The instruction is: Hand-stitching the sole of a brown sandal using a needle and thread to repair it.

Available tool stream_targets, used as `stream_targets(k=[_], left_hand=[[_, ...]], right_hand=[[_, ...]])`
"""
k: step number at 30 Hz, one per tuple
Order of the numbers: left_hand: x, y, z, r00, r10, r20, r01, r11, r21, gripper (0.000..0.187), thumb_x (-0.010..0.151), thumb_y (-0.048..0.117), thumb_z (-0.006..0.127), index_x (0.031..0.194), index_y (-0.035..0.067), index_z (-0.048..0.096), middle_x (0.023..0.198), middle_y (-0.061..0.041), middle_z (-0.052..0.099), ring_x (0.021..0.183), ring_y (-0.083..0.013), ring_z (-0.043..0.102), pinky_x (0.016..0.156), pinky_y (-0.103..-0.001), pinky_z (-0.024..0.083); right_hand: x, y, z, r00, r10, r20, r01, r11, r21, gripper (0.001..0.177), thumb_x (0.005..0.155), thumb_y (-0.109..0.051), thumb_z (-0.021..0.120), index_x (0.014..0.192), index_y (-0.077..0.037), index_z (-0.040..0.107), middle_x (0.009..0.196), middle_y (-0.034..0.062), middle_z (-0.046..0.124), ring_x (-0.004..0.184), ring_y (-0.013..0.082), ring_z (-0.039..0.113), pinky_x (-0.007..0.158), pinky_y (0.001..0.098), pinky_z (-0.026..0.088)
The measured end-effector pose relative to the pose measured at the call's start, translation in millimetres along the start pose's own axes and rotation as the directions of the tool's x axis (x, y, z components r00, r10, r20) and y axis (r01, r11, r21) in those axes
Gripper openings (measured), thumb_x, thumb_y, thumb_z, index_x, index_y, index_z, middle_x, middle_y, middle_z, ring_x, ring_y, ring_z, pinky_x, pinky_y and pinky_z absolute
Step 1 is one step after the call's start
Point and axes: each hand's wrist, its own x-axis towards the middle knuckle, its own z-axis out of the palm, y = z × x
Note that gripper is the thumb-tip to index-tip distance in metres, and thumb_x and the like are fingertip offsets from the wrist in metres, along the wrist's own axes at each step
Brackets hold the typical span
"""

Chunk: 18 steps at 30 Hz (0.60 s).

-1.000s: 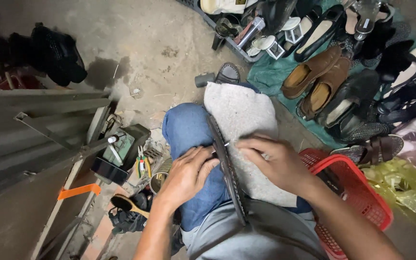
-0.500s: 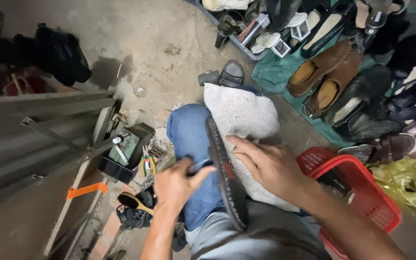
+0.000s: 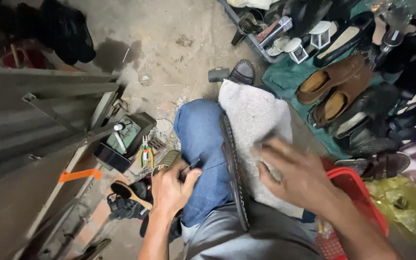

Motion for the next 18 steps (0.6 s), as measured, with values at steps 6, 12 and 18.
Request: stream_targets(k=[6,12,18], left_hand=[[3.9,12.7,-4.5,0.997,0.081,-0.017,-0.082,0.995,-0.056,0.046,0.083,0.055,0.07,0.068,0.011,0.066,0.054,-0.001,0.061,0.047,-0.0255,0.055,0.052,-0.037,0.046],[1.6,6.0,-7.3,0.971,0.215,-0.1,-0.226,0.968,-0.111,0.048,0.092,0.062,0.06,0.066,0.022,0.055,0.05,-0.005,0.058,0.053,-0.0312,0.068,0.05,-0.037,0.051],[7.5,-6.0,-2.5,0.944,0.304,-0.131,-0.326,0.921,-0.213,0.047,0.093,0.06,0.058,0.063,0.025,0.054,0.044,-0.002,0.051,0.045,-0.0266,0.063,0.048,-0.033,0.05]], right_hand=[[50.2,-31.8,-9.6,0.998,-0.06,-0.021,0.063,0.985,0.163,0.03,0.085,-0.015,0.073,0.113,-0.006,0.075,0.131,0.0102,0.061,0.081,0.0171,0.069,0.064,0.0288,0.055],[72.7,-29.2,47.1,0.925,0.013,0.38,-0.016,1.0,0.006,0.029,0.09,-0.033,0.068,0.112,-0.016,0.076,0.138,0.0067,0.053,0.103,0.035,0.072,0.08,0.0504,0.061],[73.9,-22.0,73.1,0.961,0.025,0.277,0.015,0.99,-0.141,0.02,0.097,-0.029,0.059,0.087,-0.016,0.069,0.103,0.0004,0.064,0.079,0.0284,0.073,0.059,0.0434,0.059]])
